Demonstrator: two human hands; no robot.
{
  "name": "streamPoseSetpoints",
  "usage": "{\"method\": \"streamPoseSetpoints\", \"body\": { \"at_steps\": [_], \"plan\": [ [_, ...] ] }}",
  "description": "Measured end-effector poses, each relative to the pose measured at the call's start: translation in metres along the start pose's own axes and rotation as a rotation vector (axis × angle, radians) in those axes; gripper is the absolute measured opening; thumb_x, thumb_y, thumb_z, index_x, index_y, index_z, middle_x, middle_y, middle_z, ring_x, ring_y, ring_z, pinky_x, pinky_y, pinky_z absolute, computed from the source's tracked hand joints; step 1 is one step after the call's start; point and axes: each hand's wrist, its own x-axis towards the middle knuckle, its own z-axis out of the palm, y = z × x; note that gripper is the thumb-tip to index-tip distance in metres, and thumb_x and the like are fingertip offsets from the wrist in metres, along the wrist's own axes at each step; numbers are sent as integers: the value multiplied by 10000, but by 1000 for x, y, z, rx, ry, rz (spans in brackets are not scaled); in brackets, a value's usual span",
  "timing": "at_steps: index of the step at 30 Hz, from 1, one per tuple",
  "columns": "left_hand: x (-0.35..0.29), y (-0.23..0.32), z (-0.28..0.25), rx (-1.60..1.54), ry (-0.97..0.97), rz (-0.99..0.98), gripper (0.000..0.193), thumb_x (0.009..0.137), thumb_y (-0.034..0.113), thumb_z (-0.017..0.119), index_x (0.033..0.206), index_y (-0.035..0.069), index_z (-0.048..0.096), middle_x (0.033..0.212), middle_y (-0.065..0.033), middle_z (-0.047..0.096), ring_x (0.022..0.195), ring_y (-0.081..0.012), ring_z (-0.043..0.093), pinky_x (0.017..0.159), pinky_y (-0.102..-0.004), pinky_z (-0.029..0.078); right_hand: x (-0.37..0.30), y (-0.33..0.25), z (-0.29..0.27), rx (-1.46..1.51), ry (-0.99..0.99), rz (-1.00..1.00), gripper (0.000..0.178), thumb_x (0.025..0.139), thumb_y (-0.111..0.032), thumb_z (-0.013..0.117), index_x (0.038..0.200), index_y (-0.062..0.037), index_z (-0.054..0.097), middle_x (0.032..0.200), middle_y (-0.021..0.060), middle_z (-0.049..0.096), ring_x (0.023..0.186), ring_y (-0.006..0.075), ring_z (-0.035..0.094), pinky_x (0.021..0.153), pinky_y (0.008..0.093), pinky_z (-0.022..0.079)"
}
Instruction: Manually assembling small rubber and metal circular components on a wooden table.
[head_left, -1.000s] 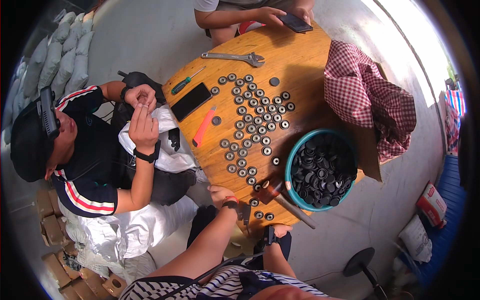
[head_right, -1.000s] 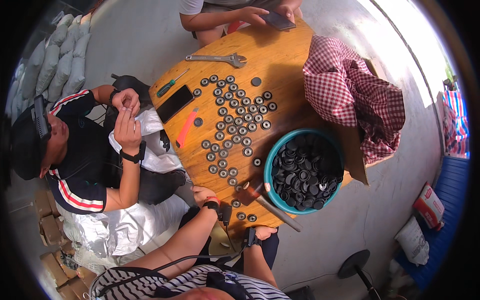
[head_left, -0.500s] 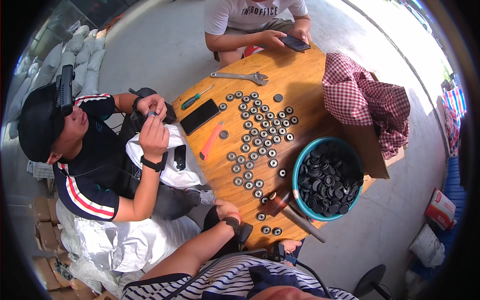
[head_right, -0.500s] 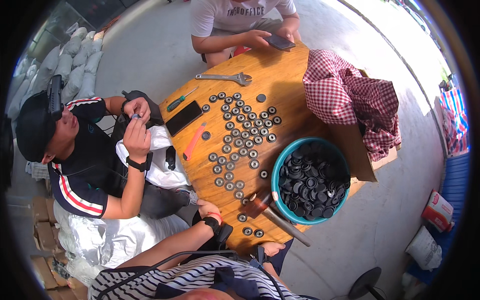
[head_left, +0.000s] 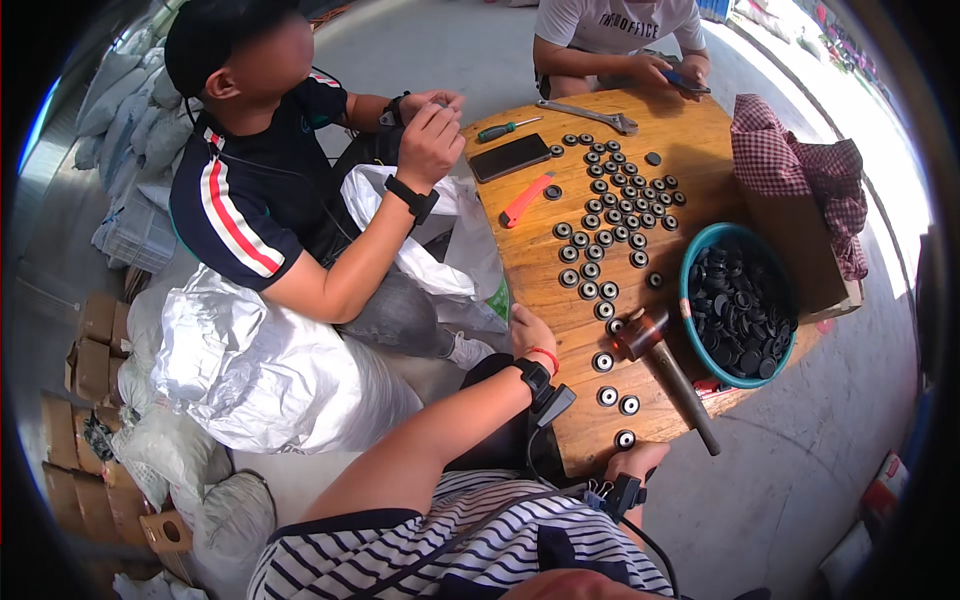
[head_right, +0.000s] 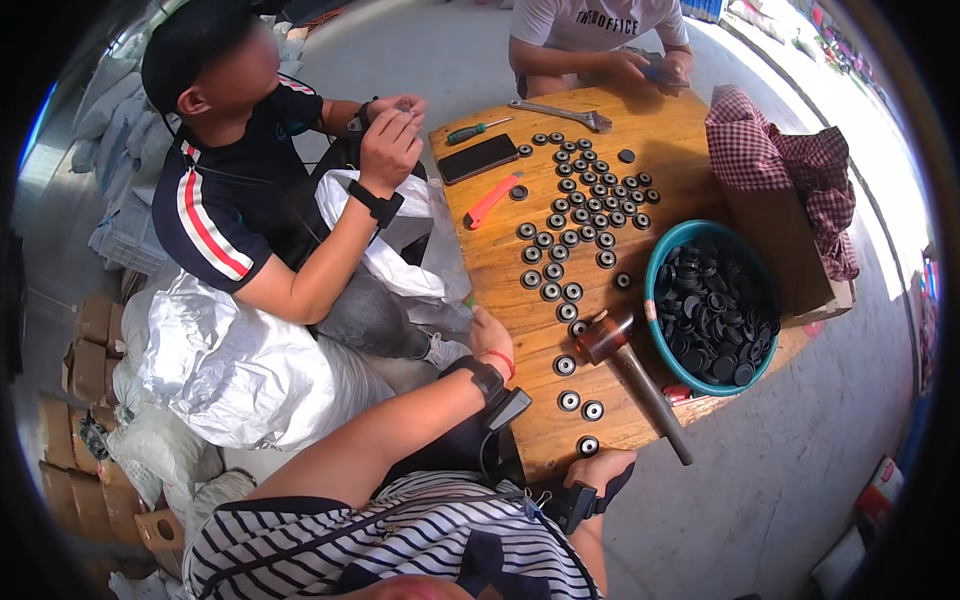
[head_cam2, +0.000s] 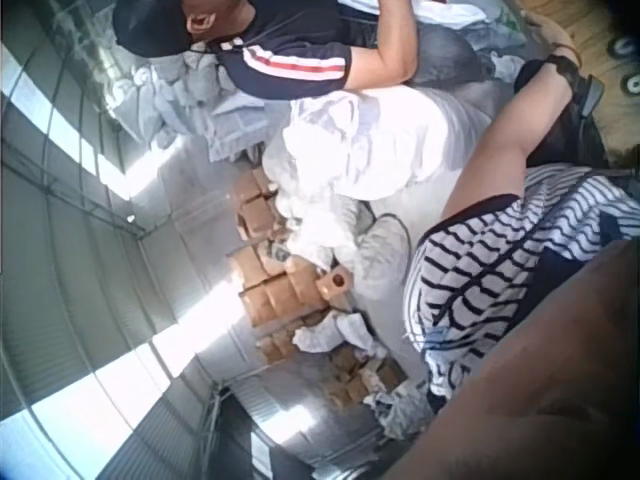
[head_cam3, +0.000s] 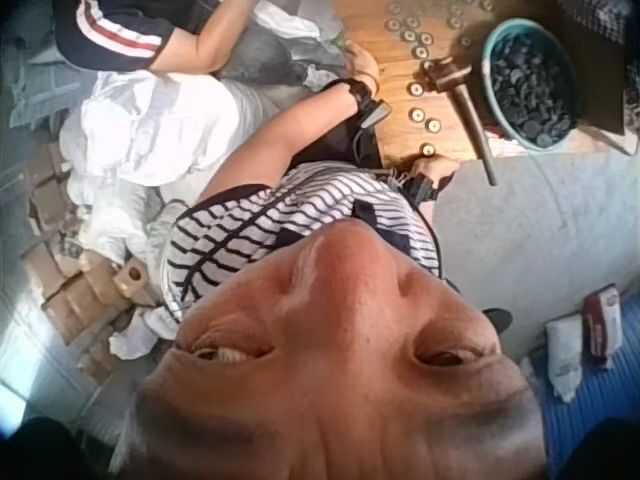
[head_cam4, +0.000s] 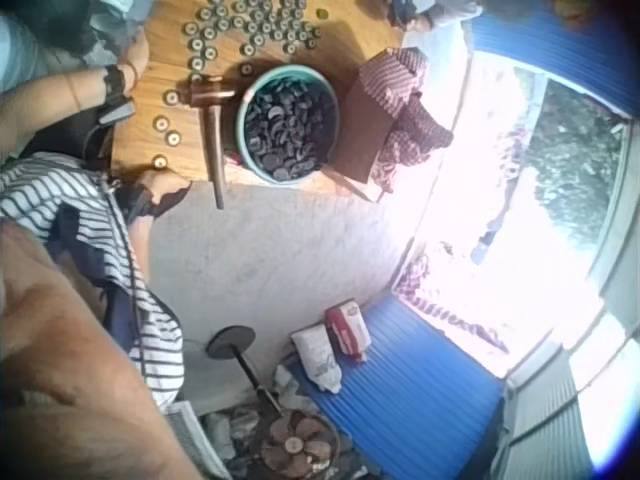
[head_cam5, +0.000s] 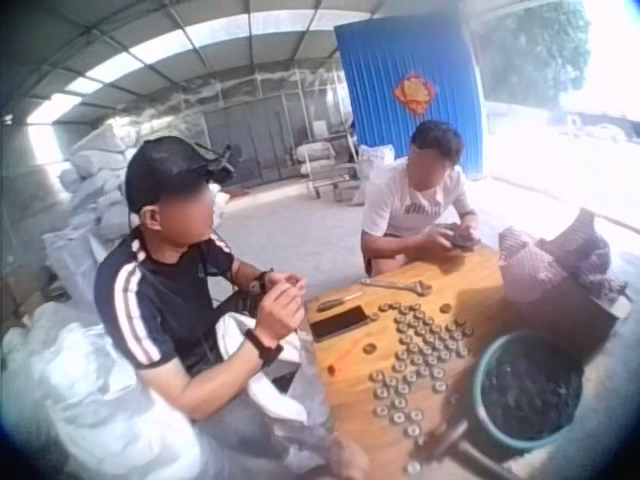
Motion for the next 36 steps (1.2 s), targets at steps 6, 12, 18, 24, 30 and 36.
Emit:
{"method": "streamPoseSetpoints", "body": {
  "at_steps": [6,12,18,24,30,36],
  "plan": [
    [-15,7,-15,2,-16,119,537,987,451,307,1081,-8,568,1086,-272,620,1014,-439,587,859,-524,453,3,-9,-24,-45,-247,73,435,990,-360,350,1218,-59,567,1220,101,624,1074,259,606,927,386,488],
    [-20,3,-13,166,-65,289,573,970,395,416,1366,-20,415,1325,-233,510,1220,-387,488,1002,-464,406,-19,-26,-62,-401,-141,-110,344,962,-218,505,1244,-20,512,1204,92,585,1195,189,513,1046,340,355],
    [-20,5,-17,114,-46,285,578,969,378,417,1358,-49,398,1324,-249,503,1214,-389,492,993,-464,410,-103,-77,-30,-337,-367,-647,388,974,-94,499,1341,9,427,1262,116,541,1162,189,528,1003,313,393],
    [-25,7,-18,73,-66,343,565,965,361,421,1340,-62,407,1289,-266,519,1178,-399,516,972,-474,419,-172,-149,25,-356,-831,-985,307,973,-90,486,1261,9,528,1155,124,620,1060,179,586,959,329,445],
    [-21,3,-10,59,-55,335,579,962,365,429,1333,-79,407,1263,-275,533,1157,-410,529,957,-479,427,-283,-227,36,-222,-1651,-1205,743,907,-666,399,1447,-156,407,1390,88,435,1184,207,441,960,432,378],
    [-13,-3,-8,77,-30,339,582,960,375,433,1333,-71,410,1270,-269,532,1158,-408,532,954,-481,431,-295,-252,9,-192,-1702,-1274,559,925,-504,475,1379,-178,474,1369,85,455,1188,178,448,951,382,395]
  ]
}}
